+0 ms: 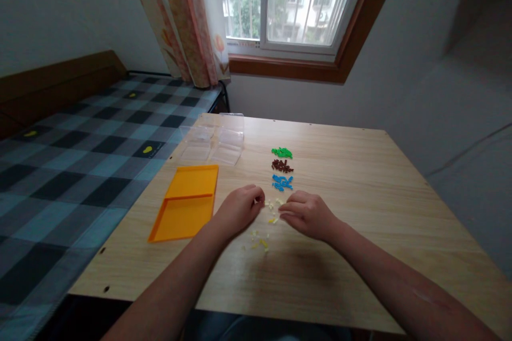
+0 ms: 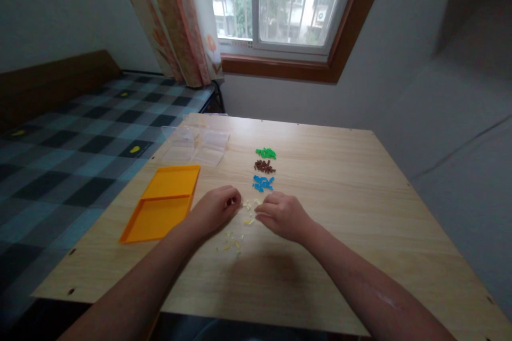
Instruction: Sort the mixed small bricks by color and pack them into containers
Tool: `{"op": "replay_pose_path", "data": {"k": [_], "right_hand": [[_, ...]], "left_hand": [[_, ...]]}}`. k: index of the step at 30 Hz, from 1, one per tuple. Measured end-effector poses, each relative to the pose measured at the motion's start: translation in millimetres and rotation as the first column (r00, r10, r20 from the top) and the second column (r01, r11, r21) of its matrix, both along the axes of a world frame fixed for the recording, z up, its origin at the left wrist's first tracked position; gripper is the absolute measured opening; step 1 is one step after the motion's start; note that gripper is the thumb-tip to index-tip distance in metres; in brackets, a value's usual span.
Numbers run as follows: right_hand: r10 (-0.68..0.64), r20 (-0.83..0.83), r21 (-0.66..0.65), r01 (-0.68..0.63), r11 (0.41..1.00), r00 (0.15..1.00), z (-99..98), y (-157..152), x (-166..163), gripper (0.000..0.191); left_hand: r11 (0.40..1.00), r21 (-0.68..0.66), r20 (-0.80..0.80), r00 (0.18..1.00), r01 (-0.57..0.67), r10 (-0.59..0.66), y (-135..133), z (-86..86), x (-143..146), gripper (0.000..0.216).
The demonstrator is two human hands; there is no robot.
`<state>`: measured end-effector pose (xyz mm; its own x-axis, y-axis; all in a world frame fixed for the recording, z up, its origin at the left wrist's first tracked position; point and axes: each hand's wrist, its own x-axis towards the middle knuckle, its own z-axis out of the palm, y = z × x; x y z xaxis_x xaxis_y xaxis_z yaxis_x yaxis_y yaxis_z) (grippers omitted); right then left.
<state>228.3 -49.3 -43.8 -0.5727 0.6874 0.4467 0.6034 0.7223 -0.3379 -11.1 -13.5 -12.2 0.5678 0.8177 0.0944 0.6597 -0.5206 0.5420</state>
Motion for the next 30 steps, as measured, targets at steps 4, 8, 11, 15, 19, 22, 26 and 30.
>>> {"op": "replay_pose_path", "data": {"k": [4, 8, 11, 15, 19, 22, 26, 30], "right_hand": [[0.131, 0.056, -0.010, -0.131, 0.991, 0.990, 0.8, -8, -7, 0.018], [0.168, 0.102, -0.010, -0.168, 0.986, 0.981, 1.4, -7, -10, 0.020], [0.139, 0.110, -0.020, -0.138, 0.990, 0.984, 0.7, -4, -6, 0.022], [0.083, 0.100, -0.004, -0.083, 0.997, 0.991, -1.8, 0, -1, 0.022], [0.073, 0.084, 0.018, -0.075, 0.997, 0.994, -3.1, 0, -3, 0.021], [0.077, 0.115, 0.021, -0.080, 0.997, 0.990, -3.0, -1, -3, 0.023], [0.034, 0.153, 0.028, -0.038, 0.999, 0.988, -4.2, 2, 2, 0.025], [-0.050, 0.131, 0.040, 0.045, 0.998, 0.990, -5.1, 3, 8, 0.027]], "left_hand": [[0.995, -0.014, -0.082, 0.992, -0.102, 0.101, -5, 0.6, -6, 0.006], [0.991, -0.020, -0.130, 0.983, -0.135, 0.131, -6, 1.3, -5, 0.004], [0.992, -0.037, -0.152, 0.982, -0.123, 0.116, -7, 3.6, -4, 0.005], [0.997, -0.056, -0.192, 0.981, -0.050, 0.038, -11, 7.5, -4, 0.014], [0.997, -0.072, -0.206, 0.978, 0.003, -0.017, -14, 8.2, -2, 0.022], [0.998, -0.062, -0.215, 0.976, 0.023, -0.036, -15, 7.0, 2, 0.026], [0.997, -0.073, -0.204, 0.978, 0.035, -0.049, -15, 7.6, 2, 0.029], [0.994, -0.109, -0.108, 0.994, -0.011, 0.000, -11, 11.4, -8, 0.026]]}}
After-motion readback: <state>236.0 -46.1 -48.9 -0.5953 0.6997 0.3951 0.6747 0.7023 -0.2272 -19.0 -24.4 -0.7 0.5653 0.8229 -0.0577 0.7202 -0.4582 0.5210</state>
